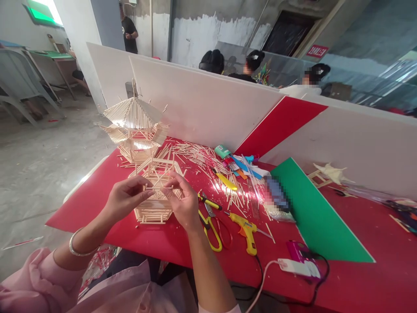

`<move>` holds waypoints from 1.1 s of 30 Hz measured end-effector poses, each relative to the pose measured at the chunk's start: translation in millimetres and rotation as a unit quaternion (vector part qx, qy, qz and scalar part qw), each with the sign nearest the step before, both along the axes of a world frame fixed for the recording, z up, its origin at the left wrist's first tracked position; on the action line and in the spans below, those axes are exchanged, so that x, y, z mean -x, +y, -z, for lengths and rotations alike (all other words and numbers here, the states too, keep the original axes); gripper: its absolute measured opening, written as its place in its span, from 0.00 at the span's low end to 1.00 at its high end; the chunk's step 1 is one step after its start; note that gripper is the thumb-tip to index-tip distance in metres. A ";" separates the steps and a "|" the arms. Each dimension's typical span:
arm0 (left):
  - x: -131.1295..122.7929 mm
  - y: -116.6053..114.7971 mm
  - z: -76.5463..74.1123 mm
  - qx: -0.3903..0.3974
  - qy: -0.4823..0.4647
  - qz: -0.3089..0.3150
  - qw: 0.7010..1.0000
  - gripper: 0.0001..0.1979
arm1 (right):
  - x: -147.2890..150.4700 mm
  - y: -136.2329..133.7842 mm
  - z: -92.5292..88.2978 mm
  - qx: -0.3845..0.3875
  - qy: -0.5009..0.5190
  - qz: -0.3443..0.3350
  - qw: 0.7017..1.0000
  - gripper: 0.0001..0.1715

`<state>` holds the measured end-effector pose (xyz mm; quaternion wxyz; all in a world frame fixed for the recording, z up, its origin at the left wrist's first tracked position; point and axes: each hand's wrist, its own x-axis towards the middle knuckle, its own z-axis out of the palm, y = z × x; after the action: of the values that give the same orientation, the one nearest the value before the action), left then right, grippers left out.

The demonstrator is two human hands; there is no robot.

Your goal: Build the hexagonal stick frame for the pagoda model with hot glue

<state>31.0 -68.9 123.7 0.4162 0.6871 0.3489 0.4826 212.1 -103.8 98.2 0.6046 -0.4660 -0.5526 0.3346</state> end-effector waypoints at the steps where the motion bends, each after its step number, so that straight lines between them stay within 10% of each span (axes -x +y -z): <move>1: -0.1 0.0 0.0 -0.001 0.001 -0.001 1.000 0.10 | 0.1 0.1 0.0 -0.001 0.002 0.000 1.000 0.27; 11: 0.8 -3.2 1.7 -0.029 -0.038 -0.016 0.999 0.09 | 1.5 3.1 -4.1 -0.029 -0.010 -0.004 1.000 0.26; 18: 9.7 -27.3 -15.8 -0.163 -0.140 -0.150 0.965 0.17 | 4.1 -2.6 -37.2 -0.187 -0.046 0.048 0.980 0.22; 22: 7.1 -52.2 -15.3 -0.133 -0.179 -0.057 0.973 0.06 | 14.7 -35.7 -51.7 -0.237 -0.042 0.037 0.970 0.18; 33: -61.5 -98.4 31.8 0.163 -0.266 0.097 0.945 0.07 | 4.1 -111.9 18.7 0.002 0.087 0.133 0.987 0.07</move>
<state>92.5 -167.3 91.9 0.6449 0.4868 0.2312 0.5419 208.1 -215.7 79.5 0.6886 -0.5054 -0.4301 0.2921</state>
